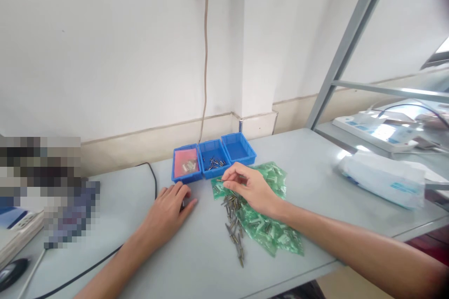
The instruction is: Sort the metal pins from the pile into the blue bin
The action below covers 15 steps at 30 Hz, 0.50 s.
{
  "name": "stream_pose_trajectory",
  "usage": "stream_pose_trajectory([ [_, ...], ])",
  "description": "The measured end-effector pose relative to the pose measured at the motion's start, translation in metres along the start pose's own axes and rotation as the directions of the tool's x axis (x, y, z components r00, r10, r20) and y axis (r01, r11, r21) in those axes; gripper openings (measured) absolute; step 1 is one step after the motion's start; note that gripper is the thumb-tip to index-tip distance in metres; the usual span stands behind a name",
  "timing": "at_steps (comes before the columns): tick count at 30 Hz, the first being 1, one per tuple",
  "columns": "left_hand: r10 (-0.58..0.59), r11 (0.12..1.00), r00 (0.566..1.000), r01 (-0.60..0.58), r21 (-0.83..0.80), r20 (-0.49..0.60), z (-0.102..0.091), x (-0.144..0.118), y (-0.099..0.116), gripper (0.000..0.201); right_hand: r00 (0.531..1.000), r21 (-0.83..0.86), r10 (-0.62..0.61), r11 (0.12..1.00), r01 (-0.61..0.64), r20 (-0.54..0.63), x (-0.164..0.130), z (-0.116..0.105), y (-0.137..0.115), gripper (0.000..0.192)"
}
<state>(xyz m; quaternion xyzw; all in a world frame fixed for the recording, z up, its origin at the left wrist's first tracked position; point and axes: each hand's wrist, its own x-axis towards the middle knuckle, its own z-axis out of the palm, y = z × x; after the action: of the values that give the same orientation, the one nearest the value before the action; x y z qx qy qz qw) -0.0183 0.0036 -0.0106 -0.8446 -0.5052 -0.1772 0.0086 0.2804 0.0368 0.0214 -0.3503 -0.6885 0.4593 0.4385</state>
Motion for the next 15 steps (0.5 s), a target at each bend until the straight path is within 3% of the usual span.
stream_pose_trajectory([
  [6,0.043,0.986,0.998,-0.035,-0.162,0.046,0.0012,0.0008,0.0007,0.023,0.991,0.222,0.119,0.966,-0.131,0.067,0.0031,-0.0036,-0.0037,0.032],
  [11,0.044,0.977,0.997,-0.031,-0.212,0.060,0.0019,0.0023,-0.0008,0.024,0.953,0.465,0.238,0.833,-0.300,0.189,0.0023,-0.0038,-0.0082,0.036],
  [13,0.044,0.973,0.997,-0.028,-0.228,0.064,0.0006,0.0028,-0.0002,0.025,0.951,0.475,0.235,0.826,-0.305,0.202,0.0014,-0.0030,-0.0084,0.036],
  [15,0.042,0.972,0.997,-0.025,-0.235,0.071,-0.0012,0.0031,0.0010,0.025,0.963,0.406,0.211,0.875,-0.263,0.170,0.0006,-0.0026,-0.0081,0.036],
])
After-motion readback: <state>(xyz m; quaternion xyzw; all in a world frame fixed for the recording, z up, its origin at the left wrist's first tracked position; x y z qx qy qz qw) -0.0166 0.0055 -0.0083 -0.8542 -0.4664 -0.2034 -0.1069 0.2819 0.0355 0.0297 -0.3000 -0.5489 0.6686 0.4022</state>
